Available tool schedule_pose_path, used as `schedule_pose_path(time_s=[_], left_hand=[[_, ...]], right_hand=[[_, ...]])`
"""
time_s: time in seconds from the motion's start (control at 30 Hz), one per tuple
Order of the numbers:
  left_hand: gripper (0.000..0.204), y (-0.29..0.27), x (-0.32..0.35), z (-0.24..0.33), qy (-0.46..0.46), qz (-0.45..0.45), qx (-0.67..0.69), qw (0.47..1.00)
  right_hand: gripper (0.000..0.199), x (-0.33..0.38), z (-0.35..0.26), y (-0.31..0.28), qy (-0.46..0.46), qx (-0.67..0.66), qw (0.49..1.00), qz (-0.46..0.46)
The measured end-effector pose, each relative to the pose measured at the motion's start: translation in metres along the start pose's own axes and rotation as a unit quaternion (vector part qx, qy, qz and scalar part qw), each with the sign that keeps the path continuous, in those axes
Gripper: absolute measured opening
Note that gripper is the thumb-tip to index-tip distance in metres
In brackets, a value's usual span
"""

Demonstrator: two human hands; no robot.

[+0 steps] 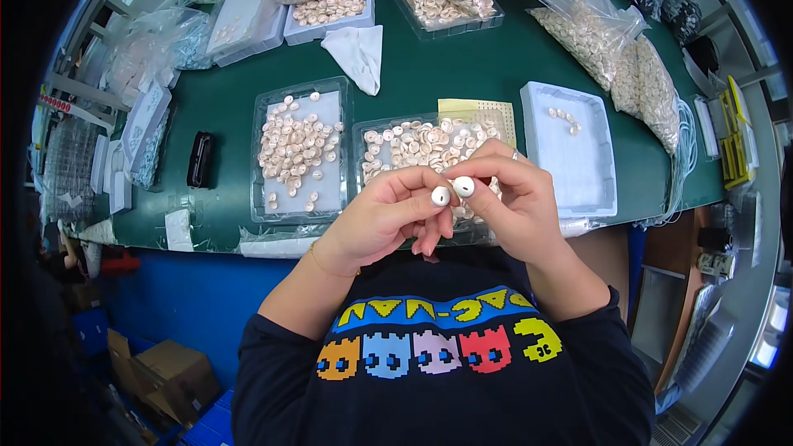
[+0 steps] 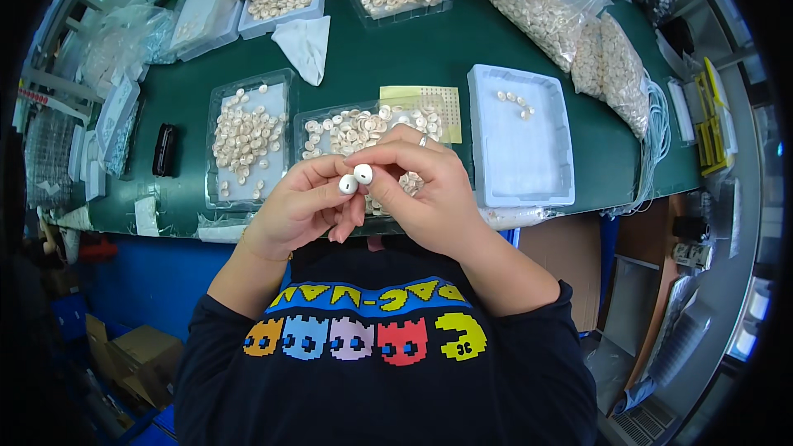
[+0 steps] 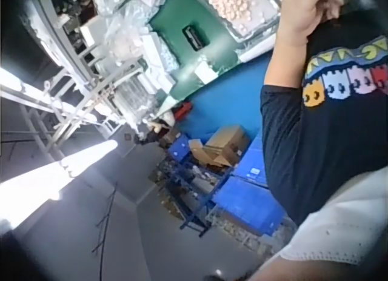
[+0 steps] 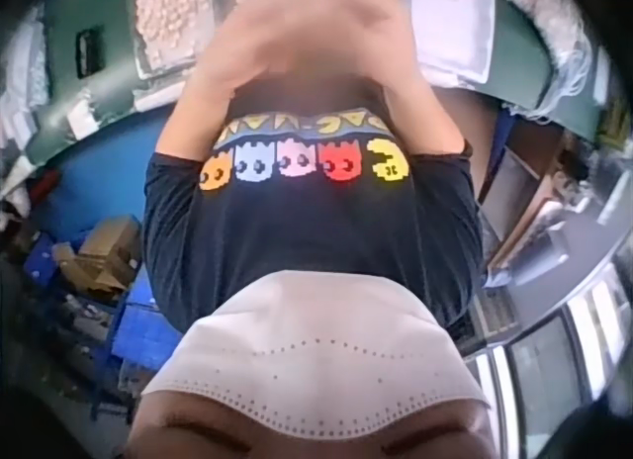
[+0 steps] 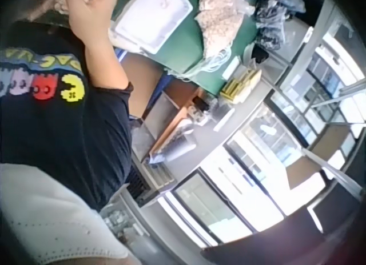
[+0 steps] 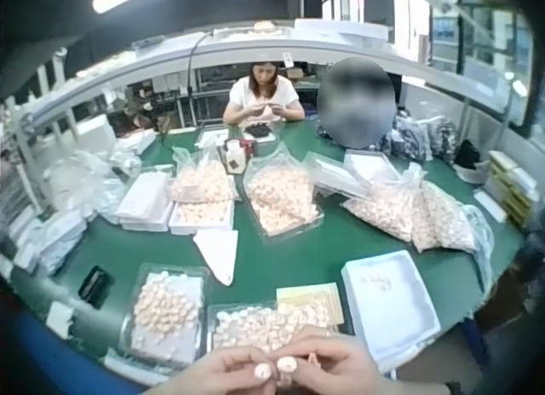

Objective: The person assembles small plastic components by picking pairs from containers, joining them together by hand, and placing pieces into plastic trays.

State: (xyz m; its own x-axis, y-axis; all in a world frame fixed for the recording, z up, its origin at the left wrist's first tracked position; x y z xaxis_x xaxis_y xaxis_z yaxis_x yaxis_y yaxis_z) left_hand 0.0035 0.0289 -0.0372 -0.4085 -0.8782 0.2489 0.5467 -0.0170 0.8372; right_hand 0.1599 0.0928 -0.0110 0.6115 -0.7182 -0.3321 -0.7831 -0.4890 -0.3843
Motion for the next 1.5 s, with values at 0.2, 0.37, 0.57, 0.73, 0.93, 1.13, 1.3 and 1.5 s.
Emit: schedule_pose_path(time_s=[0.2,0.37,0.57,0.73,0.93,1.13,1.3,1.5], left_hand=[[0.034,-0.042,-0.006,-0.014,-0.015,0.036,0.161,0.986],[0.025,-0.073,0.023,0.051,0.255,0.198,-0.052,0.945],[0.011,-0.075,0.017,0.065,0.312,0.341,-0.630,0.624],[0.008,-0.061,-0.013,0.027,0.216,0.274,-0.747,0.566],[0.006,-0.058,-0.019,0.022,0.229,0.256,-0.764,0.546],[0.008,-0.041,-0.009,0.031,0.264,0.260,-0.614,0.697],[0.009,-0.022,0.000,0.026,0.267,0.238,-0.450,0.818],[0.013,0.002,0.009,0.019,0.328,0.131,-0.386,0.852]], right_hand=[[0.020,0.002,0.015,0.015,0.027,0.107,0.993,-0.051],[0.019,-0.002,0.041,-0.011,0.079,0.156,0.984,0.017],[0.017,-0.003,0.061,-0.009,0.117,0.204,0.972,-0.014],[0.014,-0.006,0.063,-0.002,0.113,0.275,0.952,-0.068],[0.012,-0.006,0.065,0.014,0.013,0.318,0.945,-0.072],[0.014,-0.006,0.064,0.022,-0.048,0.362,0.929,-0.056],[0.014,-0.010,0.052,0.016,0.057,0.221,0.971,-0.072],[0.016,-0.007,0.028,0.004,0.121,-0.086,0.986,-0.073]])
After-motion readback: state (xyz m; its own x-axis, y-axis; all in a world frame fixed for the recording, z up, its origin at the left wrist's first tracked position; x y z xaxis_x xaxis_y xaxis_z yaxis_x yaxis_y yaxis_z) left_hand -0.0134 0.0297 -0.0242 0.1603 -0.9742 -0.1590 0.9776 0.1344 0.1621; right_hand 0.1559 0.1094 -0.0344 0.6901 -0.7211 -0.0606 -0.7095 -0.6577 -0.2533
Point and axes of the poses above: each hand's wrist, its own x-axis away from the middle knuckle, its own y-axis out of the palm, z = x × y, the point moved 2 cm from there along -x, towards the middle knuckle, and after that the axes turned 15 degrees about x, right-handed, at the moved point
